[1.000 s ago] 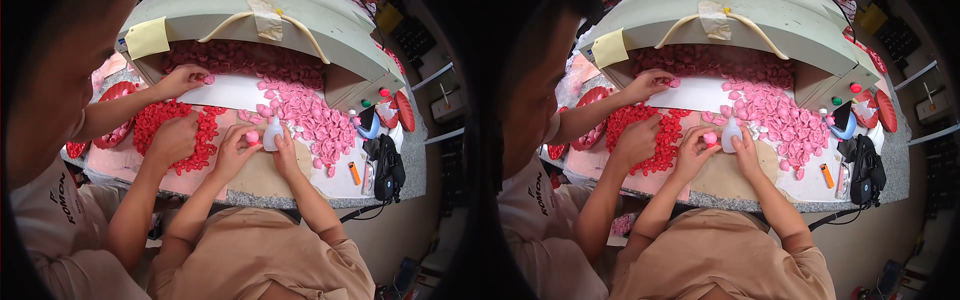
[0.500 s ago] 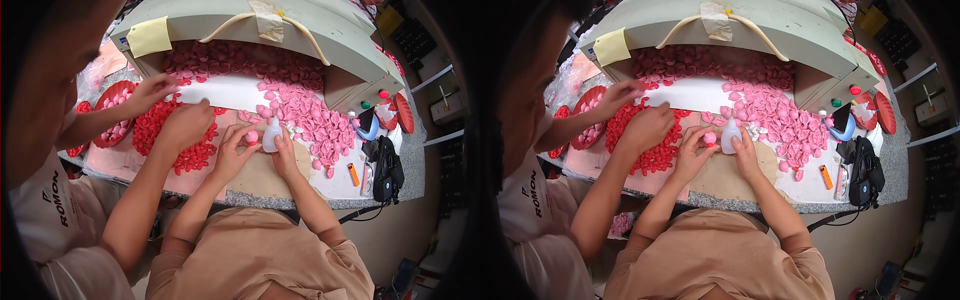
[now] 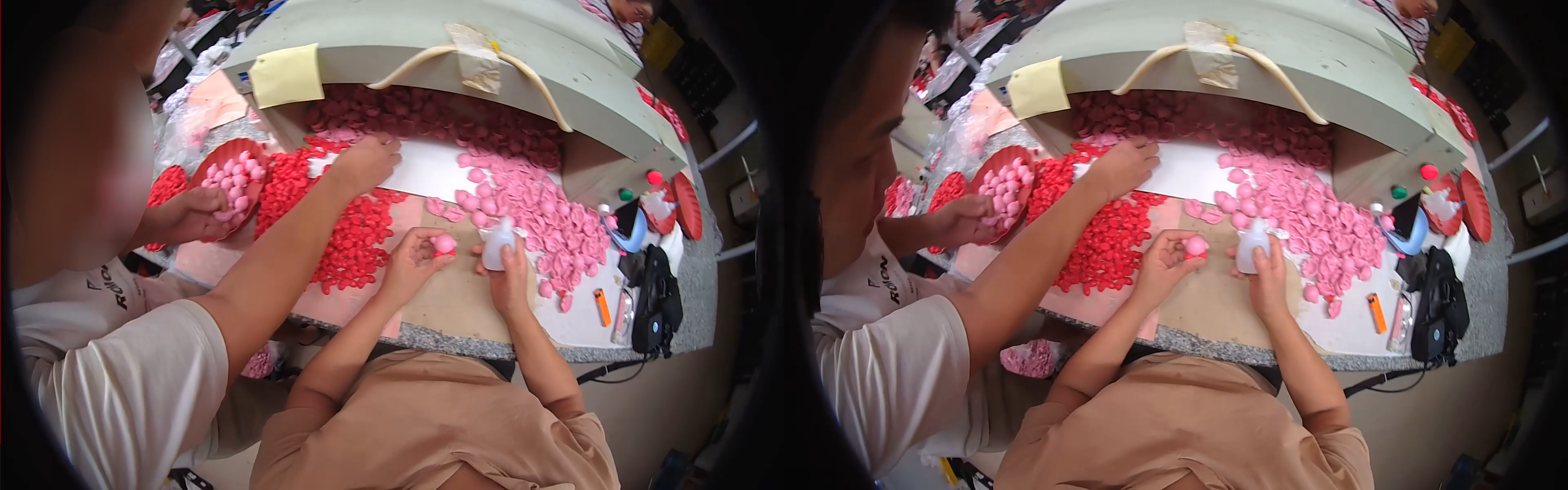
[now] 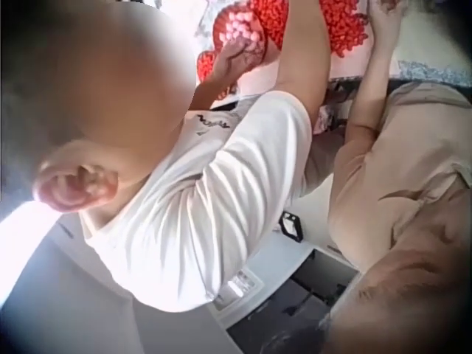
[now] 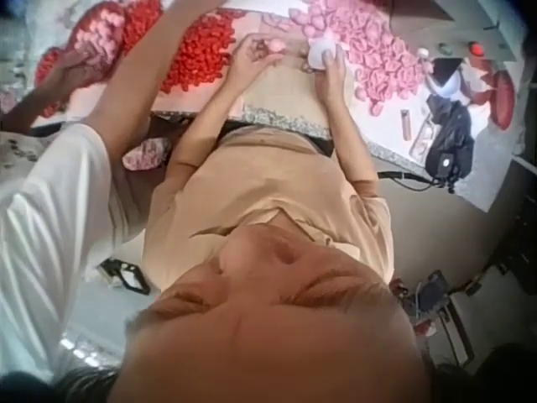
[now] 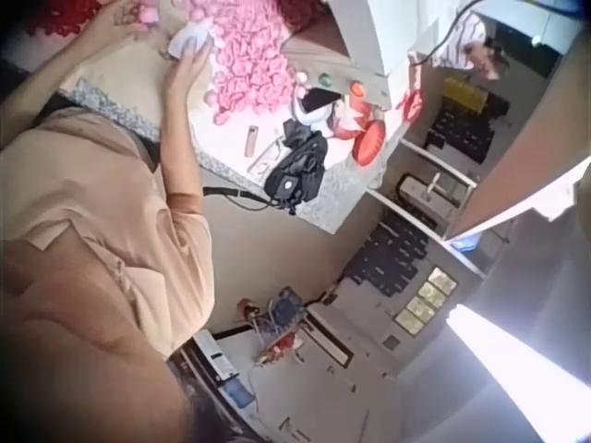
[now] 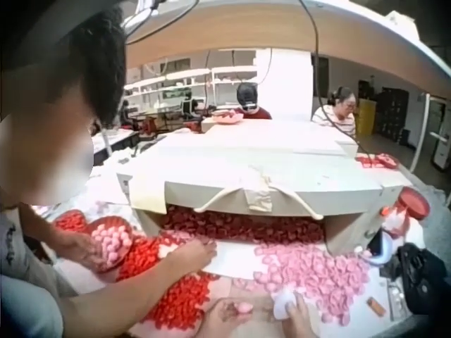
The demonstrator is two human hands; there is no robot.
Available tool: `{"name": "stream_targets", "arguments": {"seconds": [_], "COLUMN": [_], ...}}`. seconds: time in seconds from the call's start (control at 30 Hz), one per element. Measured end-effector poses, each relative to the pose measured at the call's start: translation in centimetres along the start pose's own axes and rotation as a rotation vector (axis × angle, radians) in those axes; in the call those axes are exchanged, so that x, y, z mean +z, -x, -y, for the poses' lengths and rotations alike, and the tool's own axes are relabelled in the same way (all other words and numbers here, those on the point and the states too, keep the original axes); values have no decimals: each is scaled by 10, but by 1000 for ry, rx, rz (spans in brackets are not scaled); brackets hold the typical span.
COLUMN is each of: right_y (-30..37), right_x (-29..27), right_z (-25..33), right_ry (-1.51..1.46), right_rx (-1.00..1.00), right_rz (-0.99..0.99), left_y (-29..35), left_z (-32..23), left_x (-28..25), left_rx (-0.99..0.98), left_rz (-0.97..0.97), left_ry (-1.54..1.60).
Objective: Assembling small plastic toy components at a factory workbench.
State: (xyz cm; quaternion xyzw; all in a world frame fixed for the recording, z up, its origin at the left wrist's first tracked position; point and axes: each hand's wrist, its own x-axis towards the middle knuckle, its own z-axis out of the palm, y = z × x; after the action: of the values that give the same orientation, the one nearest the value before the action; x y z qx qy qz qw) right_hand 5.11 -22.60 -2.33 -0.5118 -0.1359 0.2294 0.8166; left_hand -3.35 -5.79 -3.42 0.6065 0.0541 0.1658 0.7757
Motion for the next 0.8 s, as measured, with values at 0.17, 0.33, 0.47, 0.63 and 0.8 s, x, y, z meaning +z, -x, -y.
{"name": "stream_targets", "arguments": {"seconds": [0.17, 0.33, 0.47, 0.63, 0.8], "right_y": [0, -2, -2, 1, 4], "right_x": [-8, -3, 2, 6, 2], "right_z": [1, -2, 1, 0, 1], "right_ry": [-27, 33, -3, 3, 7], "right_rx": [-41, -45, -51, -50, -54], "right_rz": [-37, -28, -31, -54, -92], "left_y": [-4, -5, -5, -7, -5], "left_z": [6, 0, -1, 14, 13], "left_x": [2, -4, -8, -12, -10], "left_rx": [-44, -48, -100, -66, -108], "left_rz": [-1, -21, -24, -51, -38], "left_ry": [58, -17, 99, 304, 329]}}
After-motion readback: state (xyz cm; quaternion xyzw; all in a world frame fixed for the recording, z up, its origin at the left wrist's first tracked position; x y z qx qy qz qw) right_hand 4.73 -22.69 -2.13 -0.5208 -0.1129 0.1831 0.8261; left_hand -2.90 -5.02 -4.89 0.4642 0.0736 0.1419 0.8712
